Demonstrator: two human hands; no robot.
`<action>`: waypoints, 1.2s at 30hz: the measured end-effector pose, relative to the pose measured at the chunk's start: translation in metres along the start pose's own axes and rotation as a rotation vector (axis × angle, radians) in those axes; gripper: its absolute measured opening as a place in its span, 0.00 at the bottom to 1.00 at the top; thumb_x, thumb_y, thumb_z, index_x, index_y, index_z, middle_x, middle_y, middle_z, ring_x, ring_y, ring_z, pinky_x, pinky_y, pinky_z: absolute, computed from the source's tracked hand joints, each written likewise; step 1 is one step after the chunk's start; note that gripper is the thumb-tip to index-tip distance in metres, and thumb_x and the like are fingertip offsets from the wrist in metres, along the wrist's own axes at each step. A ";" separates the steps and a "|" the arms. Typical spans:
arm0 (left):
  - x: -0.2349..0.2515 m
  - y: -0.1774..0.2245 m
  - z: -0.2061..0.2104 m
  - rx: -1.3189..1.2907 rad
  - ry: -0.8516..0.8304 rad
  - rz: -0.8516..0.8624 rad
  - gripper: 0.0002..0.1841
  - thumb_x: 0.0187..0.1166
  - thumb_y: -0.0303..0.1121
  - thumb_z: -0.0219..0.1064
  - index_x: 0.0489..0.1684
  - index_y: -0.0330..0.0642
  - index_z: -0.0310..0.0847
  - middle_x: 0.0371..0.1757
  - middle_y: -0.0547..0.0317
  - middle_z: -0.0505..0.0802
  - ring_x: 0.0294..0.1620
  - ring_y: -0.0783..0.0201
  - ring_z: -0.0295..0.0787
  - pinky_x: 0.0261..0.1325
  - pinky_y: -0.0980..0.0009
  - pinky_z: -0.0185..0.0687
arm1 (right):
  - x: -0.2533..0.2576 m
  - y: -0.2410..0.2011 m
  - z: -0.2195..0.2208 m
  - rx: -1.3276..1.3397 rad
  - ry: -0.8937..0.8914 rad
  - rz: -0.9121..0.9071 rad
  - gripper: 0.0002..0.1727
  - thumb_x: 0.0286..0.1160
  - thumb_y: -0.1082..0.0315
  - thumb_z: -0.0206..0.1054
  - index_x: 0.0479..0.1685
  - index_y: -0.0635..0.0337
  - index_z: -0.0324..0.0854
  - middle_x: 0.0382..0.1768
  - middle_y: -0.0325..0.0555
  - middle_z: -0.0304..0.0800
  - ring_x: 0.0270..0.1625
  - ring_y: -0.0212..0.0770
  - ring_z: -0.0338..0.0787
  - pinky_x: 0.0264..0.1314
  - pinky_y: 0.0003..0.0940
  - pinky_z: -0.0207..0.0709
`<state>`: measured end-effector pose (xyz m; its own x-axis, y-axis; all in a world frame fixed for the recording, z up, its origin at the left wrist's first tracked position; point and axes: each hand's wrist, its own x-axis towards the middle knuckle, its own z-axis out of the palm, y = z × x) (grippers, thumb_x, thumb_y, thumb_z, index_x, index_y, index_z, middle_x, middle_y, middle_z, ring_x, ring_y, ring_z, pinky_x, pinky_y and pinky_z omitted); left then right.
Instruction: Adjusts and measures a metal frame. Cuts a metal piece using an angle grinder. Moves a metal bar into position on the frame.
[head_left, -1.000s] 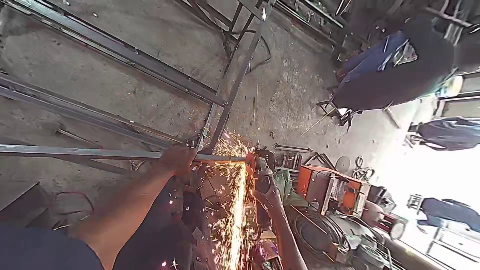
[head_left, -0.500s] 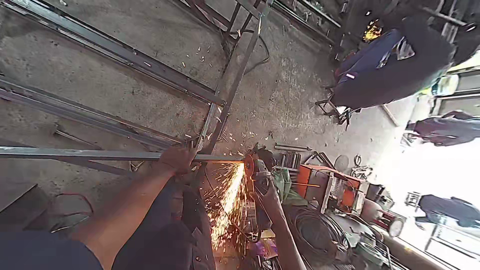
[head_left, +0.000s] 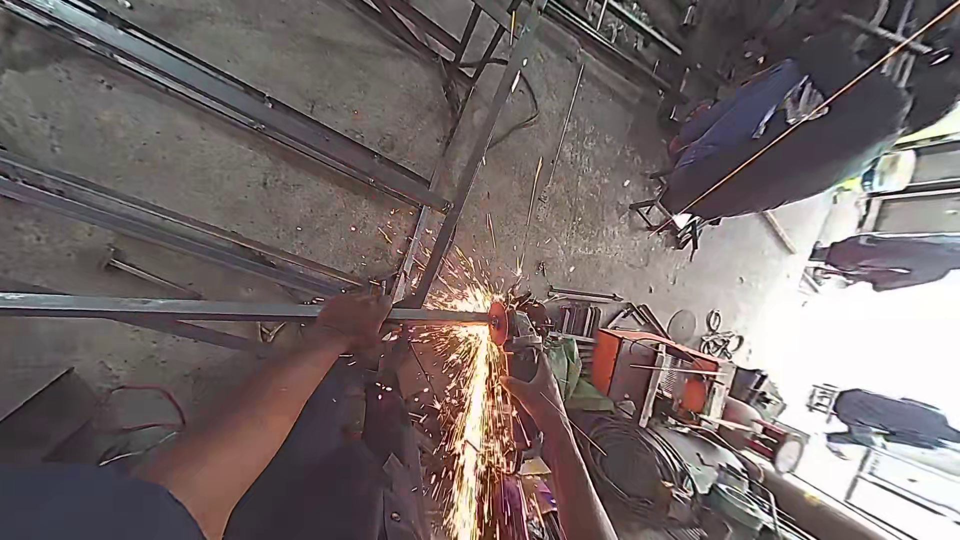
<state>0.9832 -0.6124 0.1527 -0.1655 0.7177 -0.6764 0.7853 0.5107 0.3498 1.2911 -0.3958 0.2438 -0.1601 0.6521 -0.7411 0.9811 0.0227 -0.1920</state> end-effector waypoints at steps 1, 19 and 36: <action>0.000 0.000 -0.002 0.003 -0.007 -0.003 0.29 0.81 0.64 0.60 0.59 0.47 0.82 0.44 0.48 0.93 0.53 0.45 0.93 0.54 0.42 0.87 | 0.001 0.000 0.001 0.022 -0.005 0.009 0.60 0.50 0.57 0.88 0.90 0.55 0.56 0.67 0.61 0.85 0.67 0.54 0.87 0.70 0.57 0.80; 0.001 0.001 -0.003 0.044 -0.032 -0.002 0.31 0.80 0.67 0.58 0.56 0.47 0.83 0.47 0.50 0.93 0.54 0.47 0.93 0.55 0.45 0.88 | 0.005 0.005 0.002 0.037 -0.011 -0.007 0.56 0.51 0.58 0.86 0.89 0.51 0.59 0.65 0.57 0.87 0.63 0.51 0.90 0.66 0.57 0.83; 0.003 -0.003 -0.002 0.065 -0.021 0.032 0.31 0.82 0.66 0.54 0.55 0.46 0.81 0.42 0.50 0.93 0.49 0.47 0.94 0.51 0.45 0.88 | 0.008 0.031 0.020 -0.072 -0.125 0.159 0.64 0.48 0.53 0.88 0.94 0.48 0.52 0.67 0.62 0.85 0.66 0.59 0.88 0.68 0.65 0.80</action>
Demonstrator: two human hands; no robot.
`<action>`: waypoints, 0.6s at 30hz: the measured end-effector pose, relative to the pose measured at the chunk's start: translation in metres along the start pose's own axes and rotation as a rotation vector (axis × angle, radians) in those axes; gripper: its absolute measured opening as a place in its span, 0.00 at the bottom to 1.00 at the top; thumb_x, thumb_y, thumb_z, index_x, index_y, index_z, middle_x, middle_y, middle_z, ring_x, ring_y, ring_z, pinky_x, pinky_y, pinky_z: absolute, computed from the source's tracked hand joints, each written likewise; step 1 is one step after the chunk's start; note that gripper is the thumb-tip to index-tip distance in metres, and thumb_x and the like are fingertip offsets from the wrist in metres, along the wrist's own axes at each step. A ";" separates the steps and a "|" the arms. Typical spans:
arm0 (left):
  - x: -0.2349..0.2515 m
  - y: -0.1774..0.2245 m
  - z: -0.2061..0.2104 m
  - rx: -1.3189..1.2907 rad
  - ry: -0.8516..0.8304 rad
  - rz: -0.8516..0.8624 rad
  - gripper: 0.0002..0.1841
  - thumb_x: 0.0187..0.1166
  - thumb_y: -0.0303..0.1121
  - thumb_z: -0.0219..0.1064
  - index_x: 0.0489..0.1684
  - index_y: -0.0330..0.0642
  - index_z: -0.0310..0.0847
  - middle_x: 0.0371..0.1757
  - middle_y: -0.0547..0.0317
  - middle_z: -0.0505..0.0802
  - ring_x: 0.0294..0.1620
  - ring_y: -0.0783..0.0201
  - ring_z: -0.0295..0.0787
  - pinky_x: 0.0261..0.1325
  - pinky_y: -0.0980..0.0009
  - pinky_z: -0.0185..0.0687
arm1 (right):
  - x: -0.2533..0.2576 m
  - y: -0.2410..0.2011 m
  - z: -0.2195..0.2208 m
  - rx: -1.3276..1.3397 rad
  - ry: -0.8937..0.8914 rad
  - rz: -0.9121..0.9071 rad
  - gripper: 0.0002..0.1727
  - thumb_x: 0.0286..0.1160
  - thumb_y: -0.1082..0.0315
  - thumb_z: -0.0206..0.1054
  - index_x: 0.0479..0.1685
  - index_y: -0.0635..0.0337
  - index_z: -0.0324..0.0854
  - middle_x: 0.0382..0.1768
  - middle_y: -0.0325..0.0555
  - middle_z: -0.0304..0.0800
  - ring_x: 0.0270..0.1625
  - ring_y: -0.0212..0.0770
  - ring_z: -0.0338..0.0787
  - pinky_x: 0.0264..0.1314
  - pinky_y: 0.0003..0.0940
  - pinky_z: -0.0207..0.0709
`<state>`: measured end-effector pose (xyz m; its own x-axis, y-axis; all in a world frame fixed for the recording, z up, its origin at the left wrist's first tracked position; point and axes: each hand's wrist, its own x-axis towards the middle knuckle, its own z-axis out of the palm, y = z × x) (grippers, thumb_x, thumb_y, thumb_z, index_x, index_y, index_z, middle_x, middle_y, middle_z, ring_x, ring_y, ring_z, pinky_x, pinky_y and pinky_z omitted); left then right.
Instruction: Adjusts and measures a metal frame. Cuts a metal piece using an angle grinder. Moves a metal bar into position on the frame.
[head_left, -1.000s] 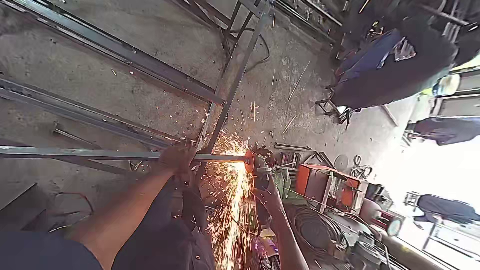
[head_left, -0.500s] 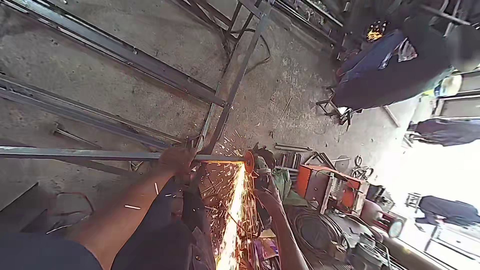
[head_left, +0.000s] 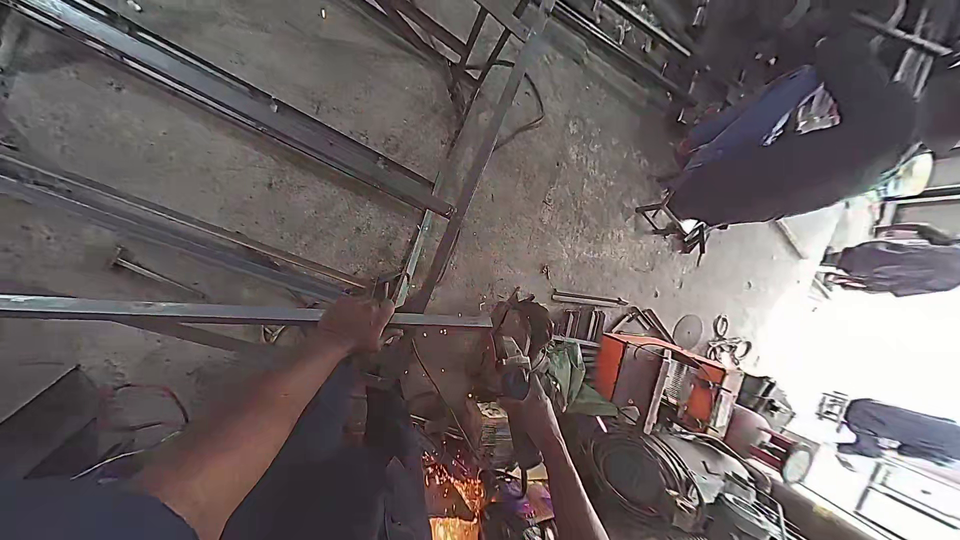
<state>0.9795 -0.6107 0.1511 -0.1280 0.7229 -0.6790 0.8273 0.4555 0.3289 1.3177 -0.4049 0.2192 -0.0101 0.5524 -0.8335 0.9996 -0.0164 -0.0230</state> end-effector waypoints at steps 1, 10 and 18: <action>0.000 -0.001 0.001 0.005 0.009 0.004 0.31 0.83 0.66 0.54 0.55 0.46 0.82 0.42 0.50 0.93 0.49 0.47 0.94 0.51 0.45 0.88 | 0.004 0.010 0.009 0.058 -0.007 -0.001 0.62 0.47 0.54 0.87 0.92 0.48 0.55 0.66 0.60 0.86 0.65 0.57 0.88 0.66 0.64 0.81; 0.001 0.001 0.006 -0.009 -0.024 -0.044 0.32 0.80 0.70 0.53 0.55 0.49 0.81 0.43 0.51 0.93 0.48 0.47 0.94 0.47 0.43 0.89 | -0.014 0.037 0.018 0.667 0.099 -0.127 0.53 0.44 0.59 0.87 0.81 0.53 0.67 0.56 0.54 0.90 0.48 0.48 0.95 0.49 0.51 0.93; 0.000 -0.003 0.018 0.003 0.056 -0.017 0.33 0.80 0.71 0.52 0.57 0.51 0.80 0.41 0.52 0.92 0.45 0.48 0.94 0.45 0.44 0.89 | -0.039 0.020 0.021 1.010 0.209 -0.215 0.41 0.88 0.30 0.30 0.65 0.54 0.77 0.37 0.44 0.92 0.35 0.38 0.94 0.36 0.40 0.91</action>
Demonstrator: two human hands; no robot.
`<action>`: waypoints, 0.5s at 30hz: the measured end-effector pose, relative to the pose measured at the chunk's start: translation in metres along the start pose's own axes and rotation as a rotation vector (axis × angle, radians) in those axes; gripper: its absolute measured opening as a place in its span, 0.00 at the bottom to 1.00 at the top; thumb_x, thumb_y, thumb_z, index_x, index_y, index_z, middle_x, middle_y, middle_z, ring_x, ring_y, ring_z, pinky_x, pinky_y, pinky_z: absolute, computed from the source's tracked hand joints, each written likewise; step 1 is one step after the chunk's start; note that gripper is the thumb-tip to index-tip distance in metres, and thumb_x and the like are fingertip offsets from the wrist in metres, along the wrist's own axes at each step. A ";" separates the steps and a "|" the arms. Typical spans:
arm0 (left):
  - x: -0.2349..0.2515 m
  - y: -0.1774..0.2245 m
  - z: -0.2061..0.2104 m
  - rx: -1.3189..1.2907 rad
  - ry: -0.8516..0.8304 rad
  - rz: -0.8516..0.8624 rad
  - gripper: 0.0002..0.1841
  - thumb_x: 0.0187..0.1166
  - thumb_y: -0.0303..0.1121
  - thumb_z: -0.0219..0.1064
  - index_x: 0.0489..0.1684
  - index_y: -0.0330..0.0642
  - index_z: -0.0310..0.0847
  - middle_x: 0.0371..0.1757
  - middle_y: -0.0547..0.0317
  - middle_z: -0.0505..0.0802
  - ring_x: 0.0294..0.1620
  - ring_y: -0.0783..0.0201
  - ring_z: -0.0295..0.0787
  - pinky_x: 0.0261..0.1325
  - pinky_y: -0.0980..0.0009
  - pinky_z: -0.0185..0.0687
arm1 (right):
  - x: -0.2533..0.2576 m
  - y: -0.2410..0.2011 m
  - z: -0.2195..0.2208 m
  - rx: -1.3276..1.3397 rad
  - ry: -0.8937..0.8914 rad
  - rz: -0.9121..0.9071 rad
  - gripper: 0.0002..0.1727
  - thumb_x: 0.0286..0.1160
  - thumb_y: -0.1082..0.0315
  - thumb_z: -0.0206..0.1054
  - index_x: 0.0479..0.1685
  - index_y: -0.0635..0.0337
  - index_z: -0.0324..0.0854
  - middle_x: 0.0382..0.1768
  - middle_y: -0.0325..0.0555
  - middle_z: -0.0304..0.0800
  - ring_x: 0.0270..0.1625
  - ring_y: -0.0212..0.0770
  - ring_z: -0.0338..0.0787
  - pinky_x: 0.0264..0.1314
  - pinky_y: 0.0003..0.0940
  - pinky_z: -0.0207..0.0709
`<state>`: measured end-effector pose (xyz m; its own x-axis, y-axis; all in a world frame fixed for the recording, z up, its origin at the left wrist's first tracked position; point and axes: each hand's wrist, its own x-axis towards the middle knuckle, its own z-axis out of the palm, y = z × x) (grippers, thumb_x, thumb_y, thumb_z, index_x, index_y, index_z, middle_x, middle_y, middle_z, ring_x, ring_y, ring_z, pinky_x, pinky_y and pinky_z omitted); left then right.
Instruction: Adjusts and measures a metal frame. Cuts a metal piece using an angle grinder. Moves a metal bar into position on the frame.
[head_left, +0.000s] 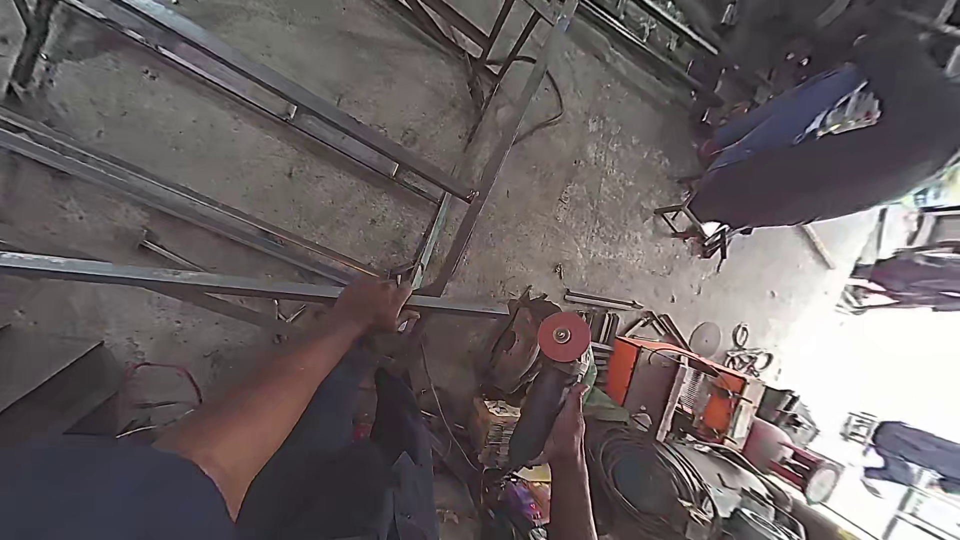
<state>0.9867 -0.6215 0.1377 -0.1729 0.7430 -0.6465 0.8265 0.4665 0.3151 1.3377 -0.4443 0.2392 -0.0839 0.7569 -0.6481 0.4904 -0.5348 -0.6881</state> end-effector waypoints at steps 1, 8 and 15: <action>0.000 0.000 0.001 -0.001 0.022 0.000 0.32 0.80 0.70 0.54 0.56 0.51 0.81 0.40 0.52 0.92 0.44 0.48 0.94 0.44 0.44 0.89 | -0.003 -0.002 0.003 0.025 0.009 -0.005 0.41 0.89 0.32 0.29 0.65 0.53 0.78 0.37 0.43 0.93 0.36 0.38 0.94 0.37 0.40 0.92; -0.006 -0.003 -0.002 -0.060 0.100 0.023 0.38 0.78 0.73 0.53 0.69 0.48 0.77 0.44 0.48 0.93 0.50 0.43 0.93 0.54 0.42 0.87 | -0.019 -0.002 0.020 0.431 -0.246 -0.037 0.30 0.90 0.37 0.43 0.62 0.51 0.80 0.38 0.49 0.95 0.34 0.45 0.96 0.34 0.46 0.93; -0.052 0.015 0.002 -0.317 0.470 0.164 0.40 0.72 0.74 0.59 0.59 0.43 0.86 0.59 0.47 0.91 0.65 0.44 0.86 0.72 0.41 0.77 | -0.035 -0.008 0.080 0.468 -0.371 -0.088 0.30 0.78 0.35 0.62 0.61 0.50 0.81 0.41 0.47 0.95 0.38 0.43 0.96 0.39 0.45 0.93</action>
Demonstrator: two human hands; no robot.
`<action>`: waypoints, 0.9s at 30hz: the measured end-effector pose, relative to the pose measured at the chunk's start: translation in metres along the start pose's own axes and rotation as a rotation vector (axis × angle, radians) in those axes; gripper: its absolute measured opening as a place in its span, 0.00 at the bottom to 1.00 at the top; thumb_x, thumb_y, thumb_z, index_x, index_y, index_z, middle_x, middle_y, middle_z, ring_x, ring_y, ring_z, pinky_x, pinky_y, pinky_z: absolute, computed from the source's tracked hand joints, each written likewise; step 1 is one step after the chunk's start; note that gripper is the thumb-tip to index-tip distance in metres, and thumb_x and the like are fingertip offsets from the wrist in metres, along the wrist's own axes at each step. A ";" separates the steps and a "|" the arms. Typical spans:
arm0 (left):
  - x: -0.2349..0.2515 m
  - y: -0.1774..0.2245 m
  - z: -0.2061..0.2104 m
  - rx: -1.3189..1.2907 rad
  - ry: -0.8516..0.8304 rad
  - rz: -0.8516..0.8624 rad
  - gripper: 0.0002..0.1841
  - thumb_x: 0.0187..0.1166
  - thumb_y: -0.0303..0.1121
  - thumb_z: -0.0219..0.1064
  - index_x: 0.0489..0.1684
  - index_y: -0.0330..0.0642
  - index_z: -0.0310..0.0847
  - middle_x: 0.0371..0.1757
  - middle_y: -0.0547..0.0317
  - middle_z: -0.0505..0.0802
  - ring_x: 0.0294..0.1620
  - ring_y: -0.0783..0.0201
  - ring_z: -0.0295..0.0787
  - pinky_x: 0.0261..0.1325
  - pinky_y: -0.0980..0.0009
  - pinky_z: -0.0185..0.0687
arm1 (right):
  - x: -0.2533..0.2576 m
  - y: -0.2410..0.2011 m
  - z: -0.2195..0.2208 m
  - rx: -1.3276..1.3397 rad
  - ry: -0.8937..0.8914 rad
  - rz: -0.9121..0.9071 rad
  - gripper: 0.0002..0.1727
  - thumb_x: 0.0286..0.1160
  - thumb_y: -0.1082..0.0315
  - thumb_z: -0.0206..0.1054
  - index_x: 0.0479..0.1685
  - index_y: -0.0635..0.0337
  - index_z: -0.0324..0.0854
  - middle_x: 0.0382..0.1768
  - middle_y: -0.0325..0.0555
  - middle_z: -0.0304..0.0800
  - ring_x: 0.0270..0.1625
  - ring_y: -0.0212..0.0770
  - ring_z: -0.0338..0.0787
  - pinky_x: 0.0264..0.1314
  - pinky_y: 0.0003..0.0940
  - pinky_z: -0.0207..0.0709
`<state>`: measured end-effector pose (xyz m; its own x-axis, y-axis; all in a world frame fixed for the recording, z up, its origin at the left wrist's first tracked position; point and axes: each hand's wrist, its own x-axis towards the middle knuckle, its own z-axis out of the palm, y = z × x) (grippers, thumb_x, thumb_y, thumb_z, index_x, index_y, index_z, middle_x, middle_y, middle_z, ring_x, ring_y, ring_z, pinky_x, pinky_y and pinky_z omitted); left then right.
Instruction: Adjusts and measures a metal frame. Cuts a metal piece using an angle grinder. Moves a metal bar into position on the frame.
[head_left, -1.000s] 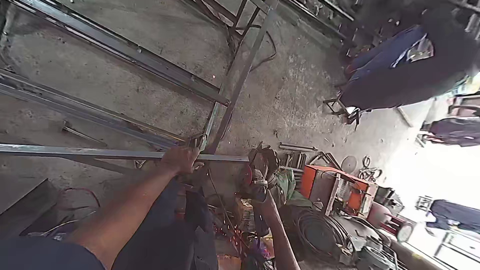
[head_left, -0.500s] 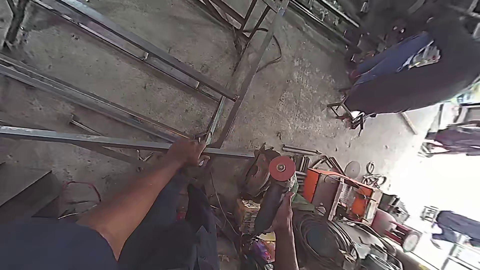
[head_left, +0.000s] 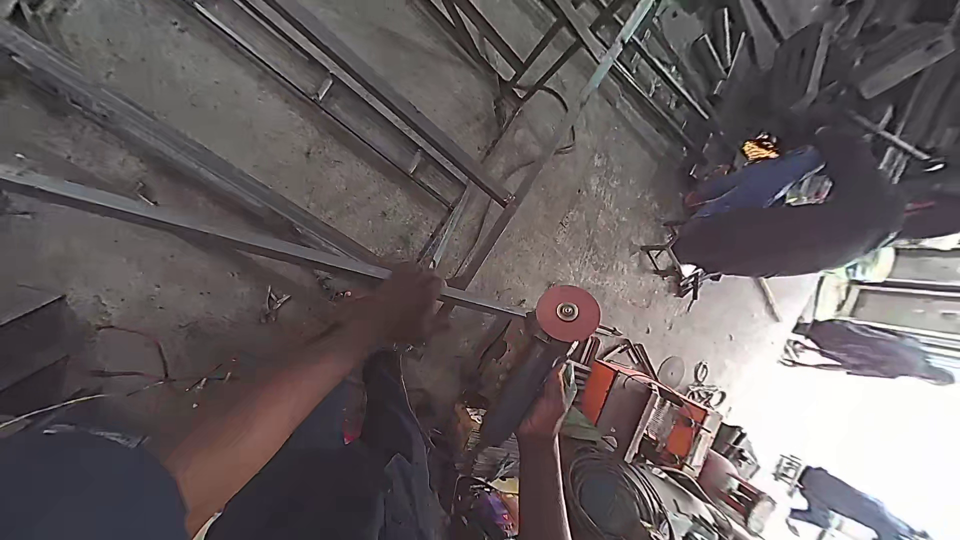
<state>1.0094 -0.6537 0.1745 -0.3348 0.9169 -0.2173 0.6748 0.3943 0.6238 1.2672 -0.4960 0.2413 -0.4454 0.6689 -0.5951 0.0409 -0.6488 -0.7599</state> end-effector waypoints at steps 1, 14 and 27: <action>-0.016 0.019 -0.005 -0.125 -0.004 -0.032 0.41 0.72 0.75 0.59 0.62 0.44 0.85 0.60 0.48 0.91 0.66 0.47 0.86 0.70 0.43 0.79 | 0.003 0.007 0.011 -0.016 -0.012 0.028 0.34 0.70 0.36 0.70 0.64 0.52 0.77 0.41 0.48 0.94 0.38 0.43 0.96 0.39 0.45 0.93; -0.214 0.054 -0.045 -1.431 0.489 -0.815 0.33 0.57 0.39 0.85 0.65 0.46 0.77 0.41 0.66 0.93 0.32 0.73 0.91 0.37 0.72 0.92 | -0.022 0.080 0.256 -0.764 -0.943 -0.034 0.57 0.58 0.28 0.76 0.84 0.55 0.61 0.60 0.41 0.89 0.58 0.33 0.90 0.62 0.36 0.88; -0.371 -0.265 0.138 -1.476 1.104 -1.526 0.20 0.71 0.38 0.79 0.52 0.37 0.79 0.28 0.56 0.89 0.16 0.66 0.80 0.20 0.68 0.80 | 0.056 0.184 0.290 -2.162 -0.653 -0.671 0.43 0.81 0.40 0.59 0.85 0.65 0.66 0.68 0.66 0.84 0.66 0.64 0.87 0.65 0.68 0.78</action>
<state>1.0456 -1.0894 -0.0139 -0.3595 -0.4097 -0.8384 -0.8372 -0.2552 0.4836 0.9905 -0.6826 0.1440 -0.8900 0.1044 -0.4439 0.1531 0.9854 -0.0751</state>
